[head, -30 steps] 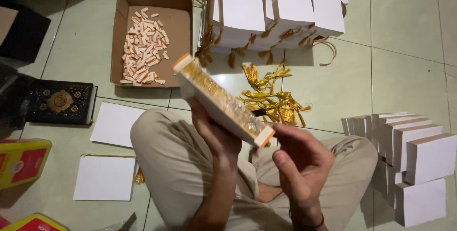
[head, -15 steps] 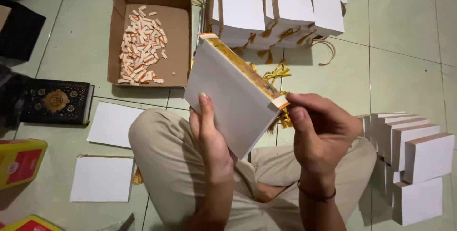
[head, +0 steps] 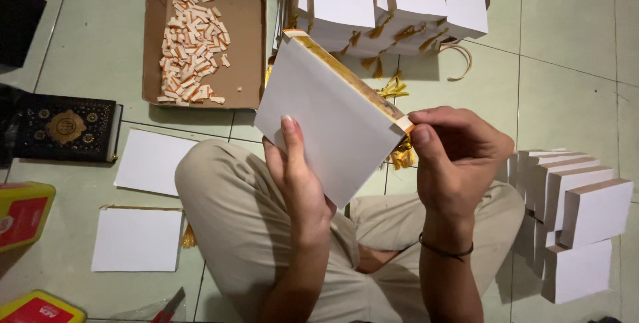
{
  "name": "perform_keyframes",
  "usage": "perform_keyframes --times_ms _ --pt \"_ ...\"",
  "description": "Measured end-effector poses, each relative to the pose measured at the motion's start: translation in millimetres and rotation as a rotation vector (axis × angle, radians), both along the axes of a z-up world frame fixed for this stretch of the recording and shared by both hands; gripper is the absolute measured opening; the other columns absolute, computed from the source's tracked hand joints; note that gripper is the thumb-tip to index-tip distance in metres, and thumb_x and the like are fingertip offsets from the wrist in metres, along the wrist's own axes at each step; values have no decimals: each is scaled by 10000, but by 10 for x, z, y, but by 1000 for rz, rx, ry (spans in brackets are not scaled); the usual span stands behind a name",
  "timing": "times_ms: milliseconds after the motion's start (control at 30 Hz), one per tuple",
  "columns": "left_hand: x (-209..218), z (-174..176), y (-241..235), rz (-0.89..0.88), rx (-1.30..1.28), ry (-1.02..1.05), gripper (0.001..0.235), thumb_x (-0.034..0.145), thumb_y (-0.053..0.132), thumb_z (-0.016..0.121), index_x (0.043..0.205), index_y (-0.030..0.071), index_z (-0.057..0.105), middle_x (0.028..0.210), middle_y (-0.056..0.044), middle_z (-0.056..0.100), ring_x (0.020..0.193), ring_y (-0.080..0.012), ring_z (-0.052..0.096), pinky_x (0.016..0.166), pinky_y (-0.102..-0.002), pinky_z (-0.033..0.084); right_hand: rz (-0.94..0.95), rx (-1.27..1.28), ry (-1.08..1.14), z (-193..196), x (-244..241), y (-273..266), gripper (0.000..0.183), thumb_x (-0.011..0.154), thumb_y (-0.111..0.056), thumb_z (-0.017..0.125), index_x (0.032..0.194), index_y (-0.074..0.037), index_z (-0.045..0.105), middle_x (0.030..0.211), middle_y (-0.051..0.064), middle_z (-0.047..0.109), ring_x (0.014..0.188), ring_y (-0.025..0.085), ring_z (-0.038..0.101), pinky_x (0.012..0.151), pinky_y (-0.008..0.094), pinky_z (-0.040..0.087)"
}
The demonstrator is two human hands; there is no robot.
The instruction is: The person assembles small book-like items by applying glue to the spine and attaching a cover. They handle the items one at a time, using a brush to spread glue and then pressing the cover onto the spine.
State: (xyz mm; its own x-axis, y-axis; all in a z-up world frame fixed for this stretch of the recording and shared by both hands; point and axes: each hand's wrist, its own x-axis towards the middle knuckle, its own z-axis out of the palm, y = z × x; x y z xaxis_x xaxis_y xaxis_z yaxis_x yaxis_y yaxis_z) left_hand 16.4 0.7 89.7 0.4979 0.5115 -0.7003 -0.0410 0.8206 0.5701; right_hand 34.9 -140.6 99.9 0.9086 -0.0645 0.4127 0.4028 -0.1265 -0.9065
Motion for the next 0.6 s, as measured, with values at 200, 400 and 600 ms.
perform_keyframes --times_ms 200,400,600 --pt "26 11 17 -42 2 -34 544 881 328 600 1375 101 590 1216 -85 691 1083 -187 652 898 -371 564 140 -185 -172 242 69 13 150 958 -105 679 975 44 669 848 173 626 736 208 577 608 251 438" --pt "0 7 -20 -51 -28 -95 521 880 316 603 1363 124 563 1246 -99 692 1046 -228 655 861 -398 563 48 -416 -482 324 57 -31 87 918 -98 706 928 -13 697 883 166 650 820 247 596 753 320 434" --pt "-16 35 -16 -48 -17 -58 481 893 299 603 1346 137 581 1202 -81 697 1003 -211 650 817 -381 553 62 -506 -489 431 -13 7 93 867 -29 713 898 47 670 865 181 677 768 272 633 755 339 433"
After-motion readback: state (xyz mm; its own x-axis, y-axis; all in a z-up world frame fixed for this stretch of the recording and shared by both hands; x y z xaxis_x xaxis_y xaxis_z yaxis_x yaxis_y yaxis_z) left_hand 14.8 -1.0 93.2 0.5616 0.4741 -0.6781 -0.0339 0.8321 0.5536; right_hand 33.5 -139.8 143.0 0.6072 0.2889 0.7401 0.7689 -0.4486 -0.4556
